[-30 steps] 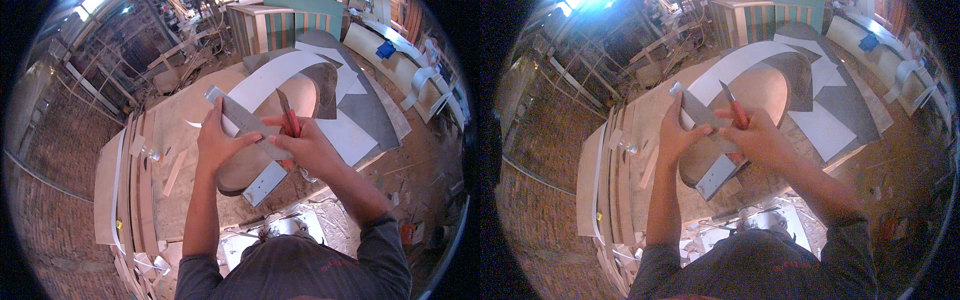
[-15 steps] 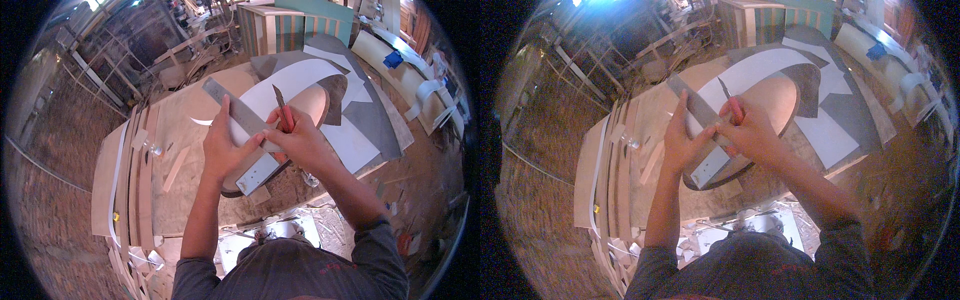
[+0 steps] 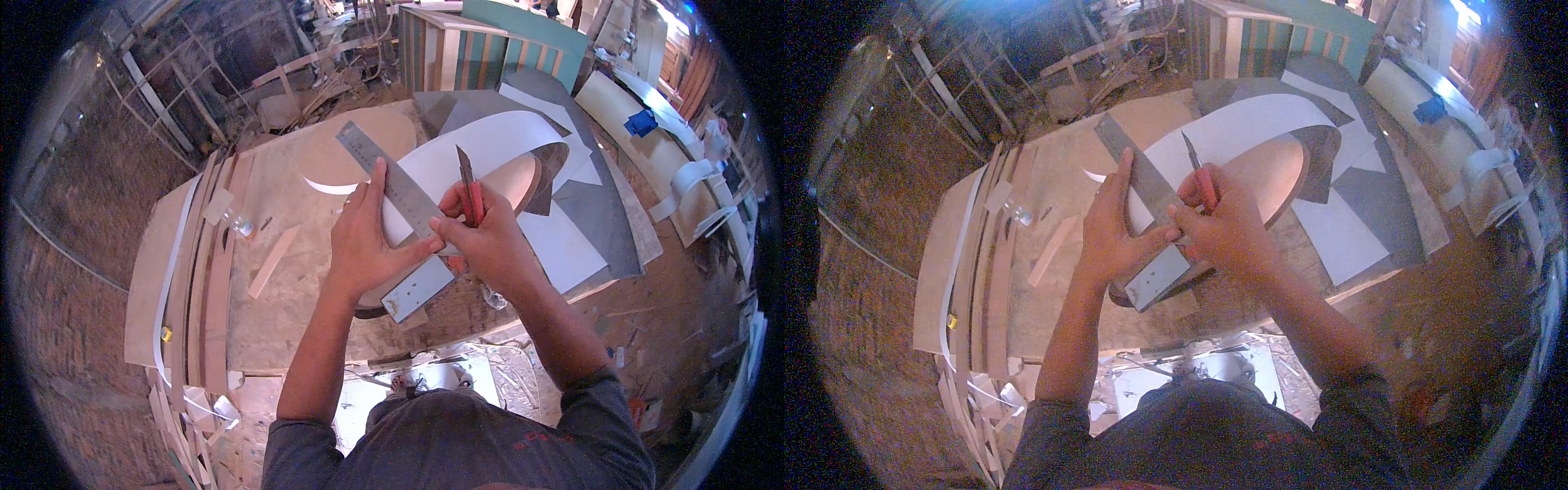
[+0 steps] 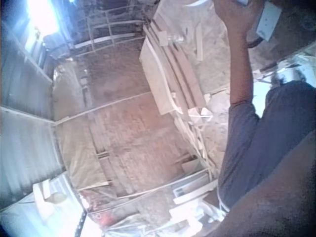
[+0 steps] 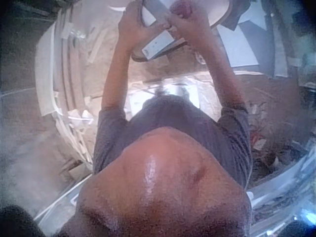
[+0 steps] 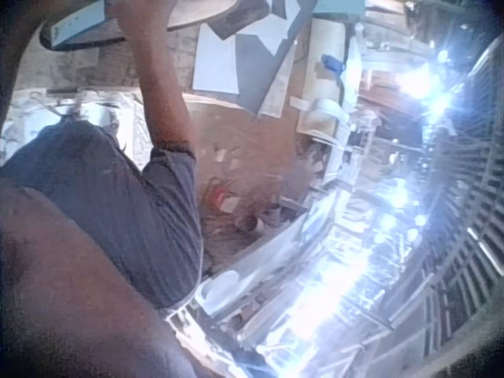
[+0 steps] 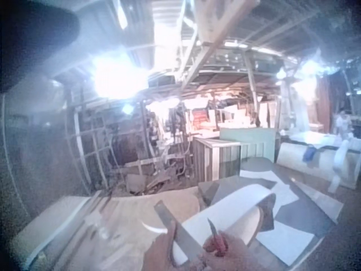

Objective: The person uses a metal ruler and a utility knife to cut a curved white sheet on a wooden workbench. They then scrape the edge of a circular wooden piece with a metal tool to remove excess material.

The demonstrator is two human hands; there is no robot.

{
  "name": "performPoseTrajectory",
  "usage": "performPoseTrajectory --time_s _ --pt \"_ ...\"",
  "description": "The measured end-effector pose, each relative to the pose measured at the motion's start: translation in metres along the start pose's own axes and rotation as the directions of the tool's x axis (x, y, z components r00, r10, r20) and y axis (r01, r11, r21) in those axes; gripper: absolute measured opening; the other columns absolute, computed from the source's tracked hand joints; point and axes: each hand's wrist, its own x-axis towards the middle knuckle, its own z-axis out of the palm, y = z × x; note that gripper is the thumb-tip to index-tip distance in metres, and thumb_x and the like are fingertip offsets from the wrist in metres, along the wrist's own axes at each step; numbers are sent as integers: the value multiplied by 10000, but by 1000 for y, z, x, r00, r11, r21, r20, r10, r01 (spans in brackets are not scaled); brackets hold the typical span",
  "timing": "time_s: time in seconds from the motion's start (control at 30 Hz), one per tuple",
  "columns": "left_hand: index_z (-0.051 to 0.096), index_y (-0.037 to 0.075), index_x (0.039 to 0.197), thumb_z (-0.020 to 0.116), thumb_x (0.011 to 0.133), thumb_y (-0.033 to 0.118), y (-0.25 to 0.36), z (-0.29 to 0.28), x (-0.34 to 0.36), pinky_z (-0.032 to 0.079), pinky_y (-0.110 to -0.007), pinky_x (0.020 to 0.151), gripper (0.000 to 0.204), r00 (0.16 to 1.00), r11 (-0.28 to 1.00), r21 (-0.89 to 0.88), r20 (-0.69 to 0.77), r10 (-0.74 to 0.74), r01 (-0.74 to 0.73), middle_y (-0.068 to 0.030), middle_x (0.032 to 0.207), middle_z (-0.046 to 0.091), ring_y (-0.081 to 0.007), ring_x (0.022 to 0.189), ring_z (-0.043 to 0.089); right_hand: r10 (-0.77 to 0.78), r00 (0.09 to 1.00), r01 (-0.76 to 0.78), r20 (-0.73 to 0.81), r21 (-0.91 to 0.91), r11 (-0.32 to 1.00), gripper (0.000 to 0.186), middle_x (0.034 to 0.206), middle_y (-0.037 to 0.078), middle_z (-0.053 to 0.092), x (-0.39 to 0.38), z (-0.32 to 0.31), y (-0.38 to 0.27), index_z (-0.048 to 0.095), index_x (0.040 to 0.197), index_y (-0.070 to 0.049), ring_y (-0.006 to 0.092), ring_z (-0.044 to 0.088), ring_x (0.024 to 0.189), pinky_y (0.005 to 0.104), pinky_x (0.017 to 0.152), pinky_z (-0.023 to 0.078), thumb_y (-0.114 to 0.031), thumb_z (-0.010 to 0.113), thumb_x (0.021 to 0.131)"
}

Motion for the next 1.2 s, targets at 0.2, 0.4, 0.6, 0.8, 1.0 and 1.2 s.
performPoseTrajectory --time_s 0.2,0.4,0.6,0.8,1.0,1.2 --pt "334 -83 1635 901 656 691 -3 1 -6 533 -512 1021 1371 1000 999 -27 -19 18 -18 -320 1335 635 -459 1198 662 -15 1000 14 -11 -31 999 184 969 45 672 -5 9 7 614 1170 -20 116 703 825 275 717 553 -48 707 1013" --pt "315 -54 1654 908 648 685 7 -3 -12 517 -518 1042 1382 1000 1000 4 1 9 -9 -310 1331 639 -467 1196 660 -43 998 38 -55 -81 996 212 965 64 688 -12 9 17 621 1185 -12 130 714 808 291 694 574 -24 709 993" --pt "306 -29 1669 896 620 749 11 -2 -14 529 -512 989 1434 1000 999 27 -4 19 -19 -274 1277 653 -451 1135 674 -93 992 87 -87 -73 994 250 934 71 703 -18 5 21 630 1183 -23 138 712 794 311 670 585 -31 740 959" --pt "307 -41 1668 880 615 784 16 -3 -15 544 -490 920 1455 1000 998 56 6 13 -13 -251 1217 658 -421 1061 691 -60 996 56 -65 -60 997 259 941 67 701 -21 2 17 631 1200 -25 124 703 769 297 641 577 -32 737 963" --pt "309 -46 1666 882 612 785 13 -1 -17 544 -484 919 1459 999 999 36 -12 33 -32 -253 1203 663 -411 1054 695 -95 994 90 -50 -88 992 243 974 80 703 -20 0 24 640 1195 -21 143 717 781 314 643 593 -29 725 967" --pt "312 -27 1674 890 604 780 14 -1 -16 544 -480 921 1460 999 999 39 -15 38 -37 -247 1201 666 -408 1053 696 -87 995 82 -45 -101 992 248 989 82 694 -21 -1 22 633 1211 -24 144 722 798 317 646 593 -30 715 977"
